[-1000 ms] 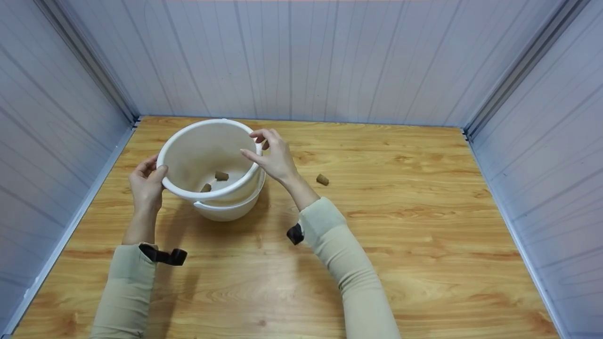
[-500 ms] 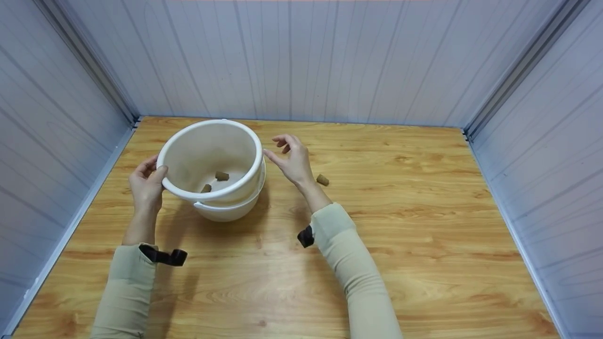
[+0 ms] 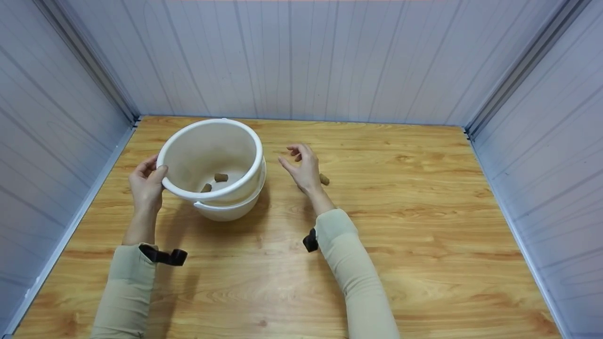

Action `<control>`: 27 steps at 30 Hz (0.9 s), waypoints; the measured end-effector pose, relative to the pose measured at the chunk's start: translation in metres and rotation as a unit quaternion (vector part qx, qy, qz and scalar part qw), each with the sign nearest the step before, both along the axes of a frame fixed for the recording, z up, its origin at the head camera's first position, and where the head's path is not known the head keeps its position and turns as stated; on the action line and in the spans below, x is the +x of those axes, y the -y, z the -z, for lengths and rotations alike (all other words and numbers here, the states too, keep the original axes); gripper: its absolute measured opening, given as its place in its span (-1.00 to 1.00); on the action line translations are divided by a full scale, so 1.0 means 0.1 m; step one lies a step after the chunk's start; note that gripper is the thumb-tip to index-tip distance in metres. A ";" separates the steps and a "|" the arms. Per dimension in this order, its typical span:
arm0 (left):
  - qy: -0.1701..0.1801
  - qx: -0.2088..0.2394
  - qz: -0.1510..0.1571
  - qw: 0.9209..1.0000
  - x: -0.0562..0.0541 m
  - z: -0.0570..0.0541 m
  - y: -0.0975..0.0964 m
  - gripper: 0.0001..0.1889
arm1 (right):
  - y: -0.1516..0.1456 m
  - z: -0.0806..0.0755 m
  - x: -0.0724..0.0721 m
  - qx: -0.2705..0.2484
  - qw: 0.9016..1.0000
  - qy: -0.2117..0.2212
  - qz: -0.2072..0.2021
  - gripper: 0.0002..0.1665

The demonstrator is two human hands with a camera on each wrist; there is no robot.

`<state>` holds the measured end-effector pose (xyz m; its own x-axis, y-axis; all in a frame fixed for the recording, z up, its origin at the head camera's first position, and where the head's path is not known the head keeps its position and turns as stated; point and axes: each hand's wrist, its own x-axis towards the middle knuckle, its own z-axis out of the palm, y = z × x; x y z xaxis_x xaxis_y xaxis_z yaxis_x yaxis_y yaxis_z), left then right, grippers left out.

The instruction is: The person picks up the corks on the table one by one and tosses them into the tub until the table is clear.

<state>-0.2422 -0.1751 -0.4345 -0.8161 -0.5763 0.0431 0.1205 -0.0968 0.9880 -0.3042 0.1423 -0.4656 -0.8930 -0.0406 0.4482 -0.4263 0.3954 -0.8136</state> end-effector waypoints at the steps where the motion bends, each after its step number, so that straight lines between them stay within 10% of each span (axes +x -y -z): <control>1: 0.001 -0.001 -0.001 1.000 0.00 0.00 0.00 -0.59 | -0.01 0.03 0.00 0.004 1.000 -0.003 0.002 -0.67; 27: 0.000 0.003 0.001 1.000 0.01 0.01 0.00 -0.58 | -0.22 0.70 0.04 0.022 0.998 0.053 0.036 -0.63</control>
